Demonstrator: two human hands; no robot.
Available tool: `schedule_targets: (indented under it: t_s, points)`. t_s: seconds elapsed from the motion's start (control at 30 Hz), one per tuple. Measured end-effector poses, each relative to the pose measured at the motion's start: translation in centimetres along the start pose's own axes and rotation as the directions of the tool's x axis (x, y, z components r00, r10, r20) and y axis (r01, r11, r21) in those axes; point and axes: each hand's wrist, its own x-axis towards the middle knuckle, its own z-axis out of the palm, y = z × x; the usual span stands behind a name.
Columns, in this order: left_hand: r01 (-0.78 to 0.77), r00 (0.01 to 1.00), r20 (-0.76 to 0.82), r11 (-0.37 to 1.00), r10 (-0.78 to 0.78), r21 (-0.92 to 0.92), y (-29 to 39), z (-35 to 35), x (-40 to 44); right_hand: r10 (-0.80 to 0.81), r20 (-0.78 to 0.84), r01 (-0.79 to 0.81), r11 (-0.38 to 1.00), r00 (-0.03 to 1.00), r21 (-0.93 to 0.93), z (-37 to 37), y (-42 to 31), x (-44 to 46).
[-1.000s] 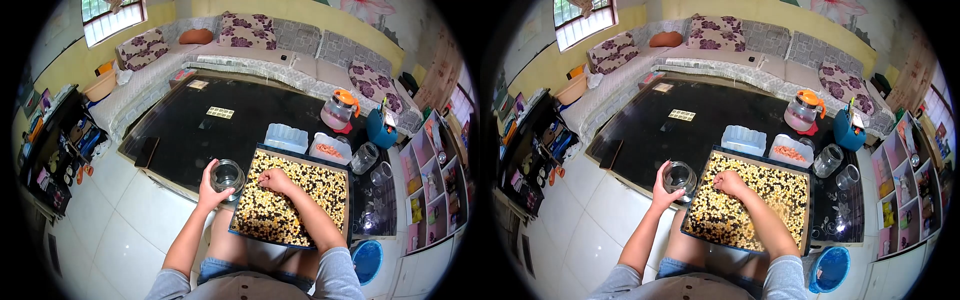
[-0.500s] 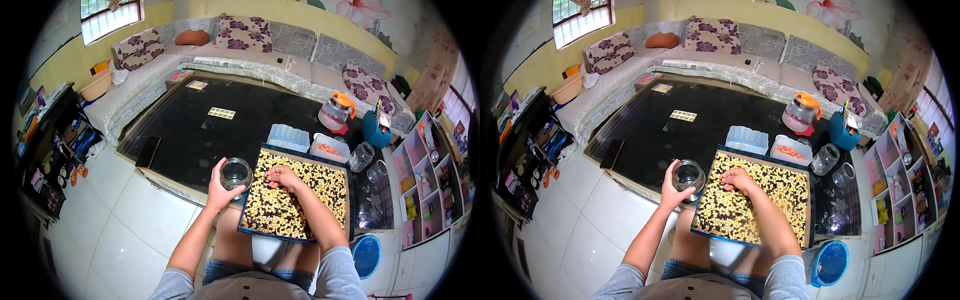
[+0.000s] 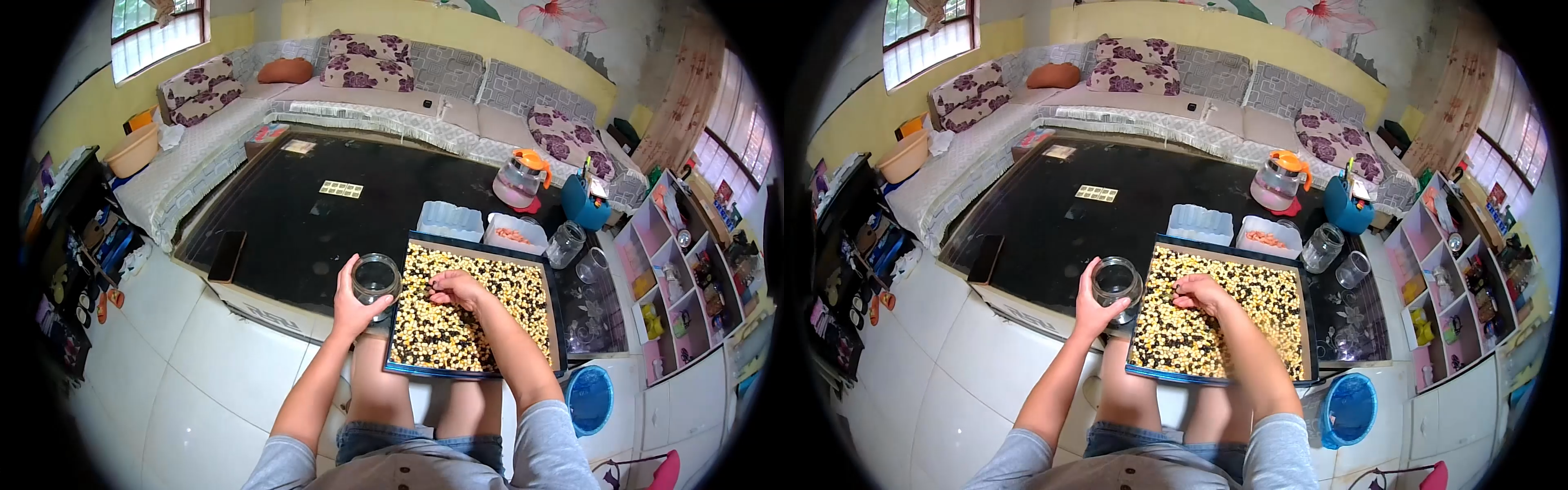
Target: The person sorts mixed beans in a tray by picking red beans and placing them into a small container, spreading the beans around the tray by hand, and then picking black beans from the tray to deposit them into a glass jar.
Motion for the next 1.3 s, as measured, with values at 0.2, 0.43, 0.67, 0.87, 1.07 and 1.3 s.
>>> schedule_targets:
  t_s: [0.2, 0.43, 0.67, 0.87, 1.07, 1.3]
  points:
    - [0.01, 1.0, 0.0, 1.0, -0.01, 0.014, 0.1, -0.2, 0.0, -0.024, -0.025, 0.024, 1.0, 0.999, 0.007, 0.1, -0.4, -0.1]
    - [0.003, 1.0, 0.014, 1.0, -0.003, -0.019, -0.2, -0.2, -0.2, -0.149, -0.057, 0.145, 0.987, 0.987, -0.069, 1.3, -1.5, -1.6]
    - [-0.028, 1.0, 0.008, 1.0, 0.028, 0.012, -0.5, -0.1, -0.1, -0.24, -0.008, 0.197, 0.812, 0.971, -0.549, 1.0, 0.3, 0.2]
    - [-0.006, 1.0, 0.018, 0.999, 0.007, -0.038, -0.4, -0.1, 0.0, -0.258, -0.03, 0.145, 0.629, 0.966, -0.763, 1.8, 0.6, 1.2]
    - [0.0, 1.0, 0.03, 0.999, 0.002, -0.037, 0.0, -0.3, 0.1, -0.317, 0.06, 0.245, 0.584, 0.947, -0.774, 1.8, 1.0, 1.3]
    - [0.021, 0.999, 0.045, 0.998, -0.018, -0.056, -0.6, -0.4, -0.1, -0.188, 0.058, 0.16, 0.592, 0.981, -0.79, 1.7, -0.1, 0.9]
